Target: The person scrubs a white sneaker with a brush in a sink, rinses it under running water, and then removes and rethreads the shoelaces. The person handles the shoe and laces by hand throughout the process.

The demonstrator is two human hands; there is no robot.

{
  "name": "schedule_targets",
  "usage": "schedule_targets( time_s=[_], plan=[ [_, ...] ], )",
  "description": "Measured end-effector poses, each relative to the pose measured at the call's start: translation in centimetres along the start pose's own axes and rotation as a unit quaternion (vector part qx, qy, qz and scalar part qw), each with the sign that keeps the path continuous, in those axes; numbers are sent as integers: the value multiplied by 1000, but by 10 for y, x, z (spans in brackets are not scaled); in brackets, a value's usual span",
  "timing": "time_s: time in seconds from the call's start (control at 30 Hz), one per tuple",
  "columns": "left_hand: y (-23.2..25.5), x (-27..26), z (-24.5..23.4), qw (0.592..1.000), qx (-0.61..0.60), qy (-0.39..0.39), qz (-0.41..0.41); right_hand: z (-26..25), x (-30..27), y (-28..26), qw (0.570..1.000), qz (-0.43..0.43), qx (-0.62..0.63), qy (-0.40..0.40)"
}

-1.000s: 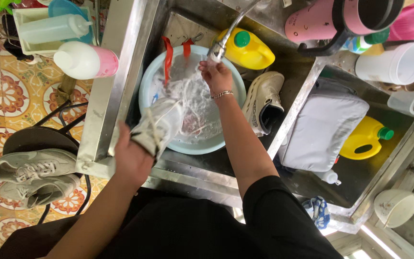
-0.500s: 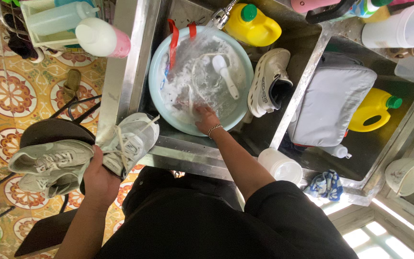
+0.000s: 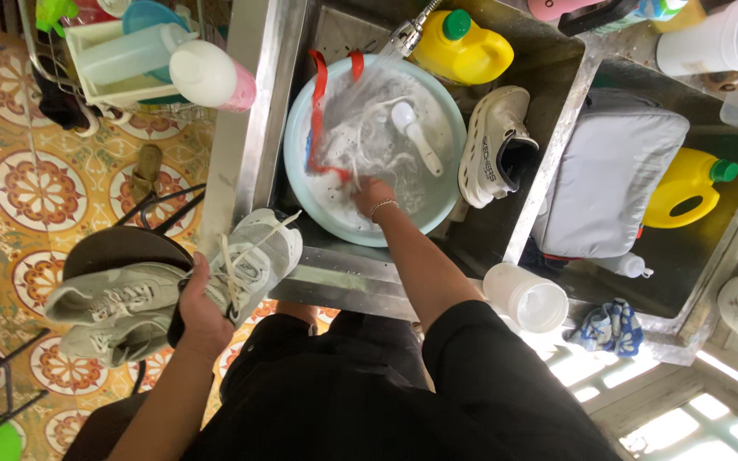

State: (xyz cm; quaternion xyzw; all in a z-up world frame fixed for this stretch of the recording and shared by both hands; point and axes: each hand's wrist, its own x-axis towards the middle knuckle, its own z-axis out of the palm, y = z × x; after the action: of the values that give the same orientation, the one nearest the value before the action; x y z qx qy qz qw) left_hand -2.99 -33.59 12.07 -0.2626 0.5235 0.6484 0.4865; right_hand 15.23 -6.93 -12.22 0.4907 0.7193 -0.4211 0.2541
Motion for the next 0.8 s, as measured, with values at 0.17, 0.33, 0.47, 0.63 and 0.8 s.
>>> schedule_targets(
  time_s=[0.17,0.33,0.47,0.63,0.8],
  plan=[
    [-13,15,-10,1000,-25,-17,-4,-56,-52,-4,976,-90,169,102],
    [-10,15,-9,997,-40,-60,6,-150,-148,9,879,-149,418,175],
    [-3,7,-1,998,-41,-50,-16,-248,-246,1,829,-225,462,222],
    [-6,8,-5,998,-30,-59,-4,-350,-327,-11,762,-294,471,333],
    [-9,16,-11,994,-25,-108,4,-418,-318,32,683,-378,468,415]
  ],
)
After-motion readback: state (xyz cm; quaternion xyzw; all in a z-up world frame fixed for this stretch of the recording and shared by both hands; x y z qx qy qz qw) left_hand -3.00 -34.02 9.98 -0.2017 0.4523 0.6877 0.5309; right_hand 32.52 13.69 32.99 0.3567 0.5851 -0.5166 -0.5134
